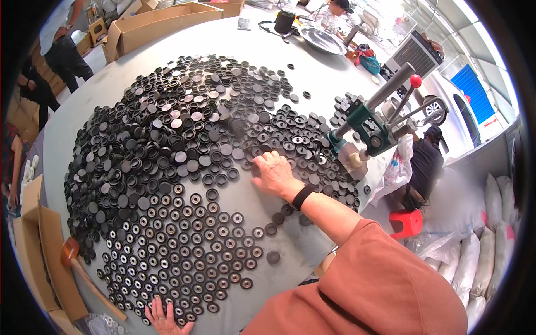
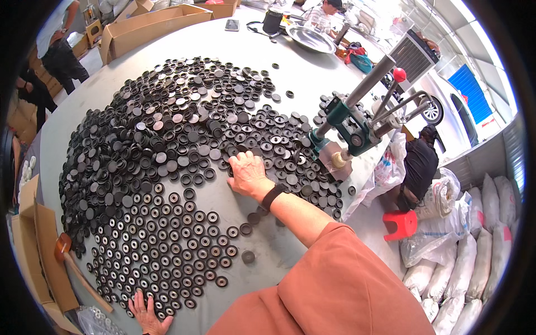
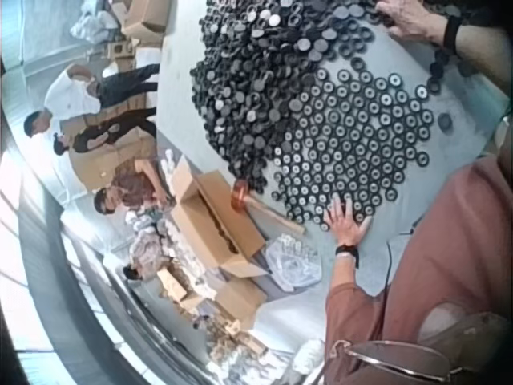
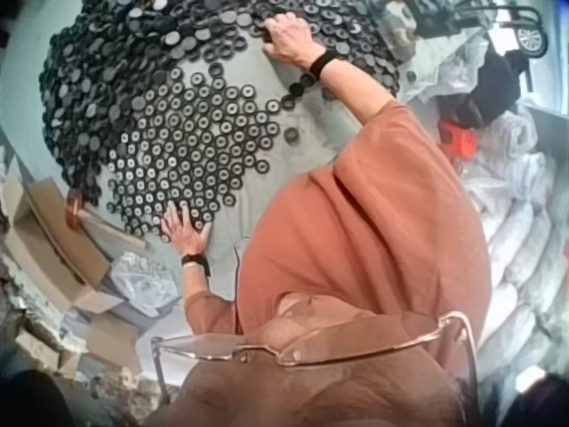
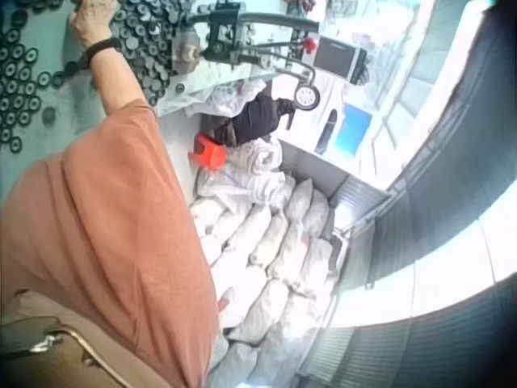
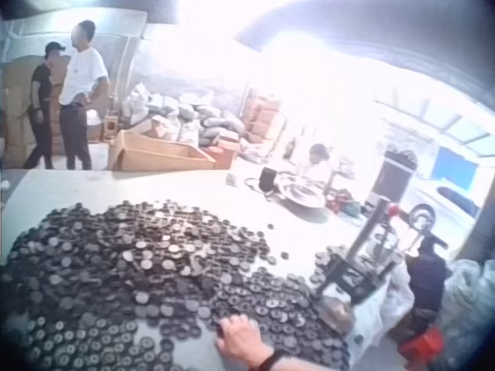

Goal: Arranging, sorting, and using a hand-press machine on circular industrial components at a factory workbench.

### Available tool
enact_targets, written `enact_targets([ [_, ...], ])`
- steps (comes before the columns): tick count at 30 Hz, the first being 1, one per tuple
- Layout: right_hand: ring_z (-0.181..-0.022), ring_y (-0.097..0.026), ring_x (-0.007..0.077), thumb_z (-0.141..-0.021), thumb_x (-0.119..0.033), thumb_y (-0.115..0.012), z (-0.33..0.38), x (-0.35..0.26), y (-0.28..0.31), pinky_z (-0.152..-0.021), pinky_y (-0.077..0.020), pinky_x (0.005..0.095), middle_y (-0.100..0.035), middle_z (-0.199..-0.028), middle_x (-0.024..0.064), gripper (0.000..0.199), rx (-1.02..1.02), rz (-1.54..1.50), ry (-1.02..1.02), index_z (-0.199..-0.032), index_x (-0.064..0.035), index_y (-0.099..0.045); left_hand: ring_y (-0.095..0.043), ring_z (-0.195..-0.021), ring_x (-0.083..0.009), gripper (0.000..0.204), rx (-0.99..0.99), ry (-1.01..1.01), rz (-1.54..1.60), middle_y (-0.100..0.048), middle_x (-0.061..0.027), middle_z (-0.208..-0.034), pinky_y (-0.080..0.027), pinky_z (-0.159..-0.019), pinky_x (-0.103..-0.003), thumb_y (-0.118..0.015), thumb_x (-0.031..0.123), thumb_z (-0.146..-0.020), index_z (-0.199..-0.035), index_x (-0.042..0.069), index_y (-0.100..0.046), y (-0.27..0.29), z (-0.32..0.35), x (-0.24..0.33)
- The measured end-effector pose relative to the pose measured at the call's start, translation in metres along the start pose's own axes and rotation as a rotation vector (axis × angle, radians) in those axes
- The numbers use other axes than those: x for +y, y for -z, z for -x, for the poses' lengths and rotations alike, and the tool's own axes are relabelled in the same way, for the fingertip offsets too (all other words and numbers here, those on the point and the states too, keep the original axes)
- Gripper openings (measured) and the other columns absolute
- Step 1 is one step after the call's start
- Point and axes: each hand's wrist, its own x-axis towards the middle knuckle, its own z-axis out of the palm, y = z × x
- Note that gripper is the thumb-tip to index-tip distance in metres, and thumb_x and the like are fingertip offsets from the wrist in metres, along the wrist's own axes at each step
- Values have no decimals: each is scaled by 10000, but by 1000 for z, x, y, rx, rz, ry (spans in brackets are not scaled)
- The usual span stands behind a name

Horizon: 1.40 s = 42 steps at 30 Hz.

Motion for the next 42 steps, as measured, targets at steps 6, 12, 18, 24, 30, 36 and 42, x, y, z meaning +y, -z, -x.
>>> enact_targets([
  [6, -1000, -478, 264, -644, -311, -711, 12, 19, 2, -831, -378, 388, -546, -1001, 99, 514, 91, -84, 71, -1080, -97, -542, -200, -1309, -362, 885, -21, 16, -15, -203, -153, -1459, -131, -1071, -519, -743, 394, -596, -1343, 110, -362, 0, -2, 3],
  [12, -973, -476, 255, -603, -197, -664, 9, 15, 26, -782, -350, 443, -557, -962, 67, 508, -169, 88, 238, -1087, -81, -561, -233, -1294, -370, 878, 41, -32, -10, -226, -161, -1449, -153, -1065, -525, -741, 399, -600, -1341, 115, -365, 3, -1, 1],
  [18, -930, -517, 284, -643, -170, -656, -8, -4, 4, -752, -418, 431, -561, -930, 107, 424, -212, 67, 396, -1026, -33, -535, -286, -1249, -359, 782, 64, -35, -15, -284, -164, -1407, -204, -1034, -523, -730, 378, -608, -1268, 88, -426, 14, -10, 11],
  [24, -910, -544, 398, -670, -215, -738, -52, -54, -40, -792, -455, 444, -547, -991, 231, 552, 23, -357, 139, -1096, 12, -469, -289, -1257, -378, 775, 148, -111, -118, -290, -200, -1384, -167, -1020, -600, -514, 628, -724, -1281, 107, -372, -19, 3, -10],
  [30, -935, -551, 416, -667, -247, -758, -76, -94, -32, -804, -467, 454, -545, -984, 269, 614, 198, -485, 61, -1108, 12, -419, -293, -1256, -369, 783, 147, -95, -99, -301, -199, -1379, -167, -1020, -597, -521, 636, -715, -1281, 116, -372, -23, 8, -18],
  [36, -941, -567, 413, -681, -159, -719, -51, -104, -40, -798, -467, 443, -585, -965, 274, 516, -101, -667, -42, -1077, 25, -445, -296, -1253, -370, 787, 100, -63, -110, -303, -197, -1377, -170, -1014, -599, -537, 634, -702, -1275, 120, -375, -22, 8, -18],
  [42, -779, -568, 310, -778, -189, -634, -37, -114, -29, -676, -470, 402, -538, -804, 118, 172, 244, -617, 307, -879, -74, -554, -291, -1258, -316, 765, 181, -91, -56, -321, -148, -1368, -183, -1004, -595, -579, 633, -672, -1234, 136, -423, -23, 4, -17],
])
